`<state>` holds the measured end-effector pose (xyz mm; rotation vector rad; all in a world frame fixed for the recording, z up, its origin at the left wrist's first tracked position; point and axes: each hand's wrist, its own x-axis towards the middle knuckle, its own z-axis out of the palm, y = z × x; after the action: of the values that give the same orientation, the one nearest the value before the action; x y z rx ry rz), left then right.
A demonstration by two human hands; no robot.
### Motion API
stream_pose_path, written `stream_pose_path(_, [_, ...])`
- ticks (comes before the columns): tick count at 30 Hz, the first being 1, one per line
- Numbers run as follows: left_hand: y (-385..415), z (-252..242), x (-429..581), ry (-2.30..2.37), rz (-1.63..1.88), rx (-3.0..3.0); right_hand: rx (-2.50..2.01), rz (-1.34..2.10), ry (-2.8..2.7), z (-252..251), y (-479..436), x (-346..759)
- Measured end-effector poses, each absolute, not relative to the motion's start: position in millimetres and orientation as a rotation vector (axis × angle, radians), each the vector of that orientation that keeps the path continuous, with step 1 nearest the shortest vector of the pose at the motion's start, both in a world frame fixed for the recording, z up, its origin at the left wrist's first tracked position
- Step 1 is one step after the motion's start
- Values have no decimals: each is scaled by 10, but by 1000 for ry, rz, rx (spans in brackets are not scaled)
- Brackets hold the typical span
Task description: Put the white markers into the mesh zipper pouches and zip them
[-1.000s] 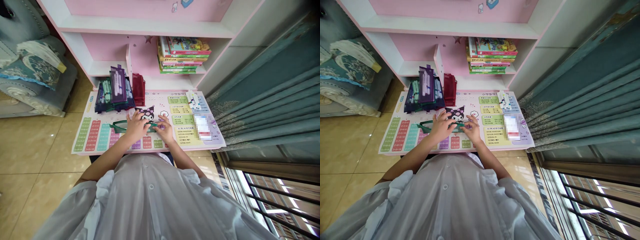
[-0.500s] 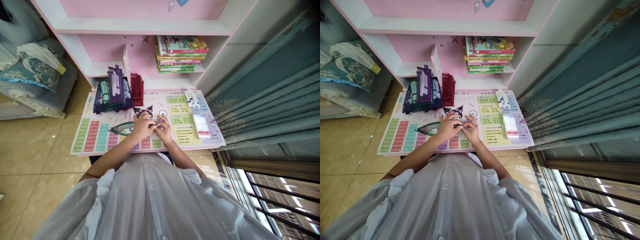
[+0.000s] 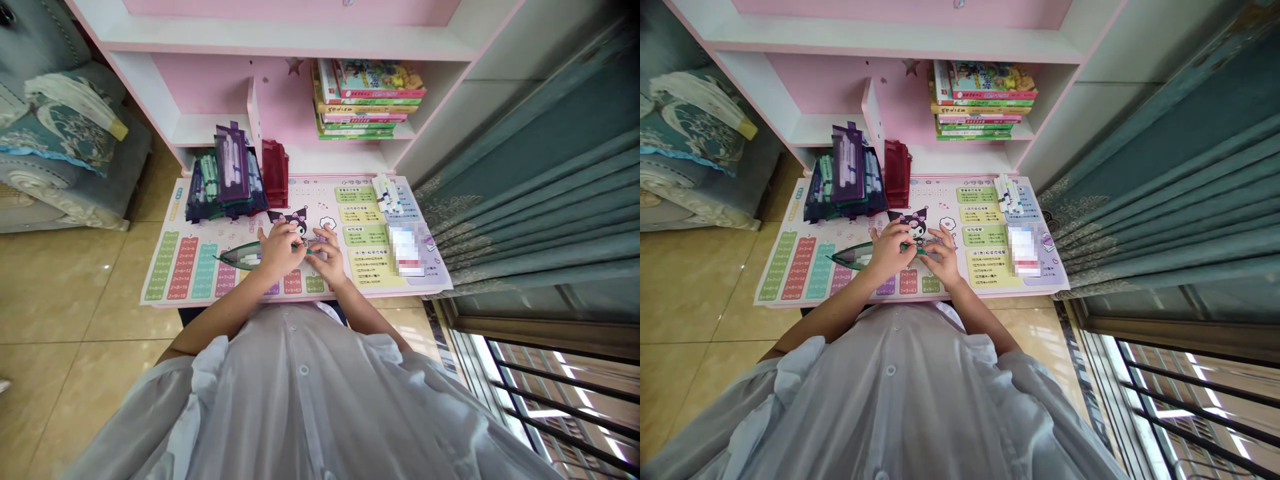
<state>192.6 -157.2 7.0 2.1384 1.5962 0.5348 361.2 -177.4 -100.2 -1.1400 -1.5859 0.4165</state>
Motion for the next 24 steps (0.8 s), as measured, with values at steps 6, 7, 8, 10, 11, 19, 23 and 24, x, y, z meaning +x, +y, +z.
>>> stream_pose_path(6, [-1550, 84, 1925, 1609, 452, 2161, -1120, 374, -1627, -991, -1782, 3621])
stream_pose_path(7, [-1545, 87, 1920, 1609, 444, 2163, -1122, 363, -1617, -986, -1783, 3620])
stream_pose_path(8, [-1540, 89, 1912, 1609, 435, 2166, -1121, 353, -1606, -982, -1784, 3619])
stream_pose_path(10, [-1533, 88, 1897, 1609, 422, 2182, -1116, 344, -1594, -976, -1784, 3618])
stream_pose_path(11, [-1531, 84, 1890, 1609, 420, 2194, -1119, 345, -1594, -976, -1784, 3619])
stream_pose_path(19, [-1530, 57, 1898, 1601, 446, 2206, -1170, 415, -1573, -981, -1775, 3626])
stream_pose_path(23, [-1530, 76, 1877, 1592, 444, 2214, -1184, 433, -1541, -961, -1780, 3607])
stream_pose_path(24, [-1531, 79, 1869, 1593, 446, 2215, -1184, 428, -1537, -959, -1781, 3604])
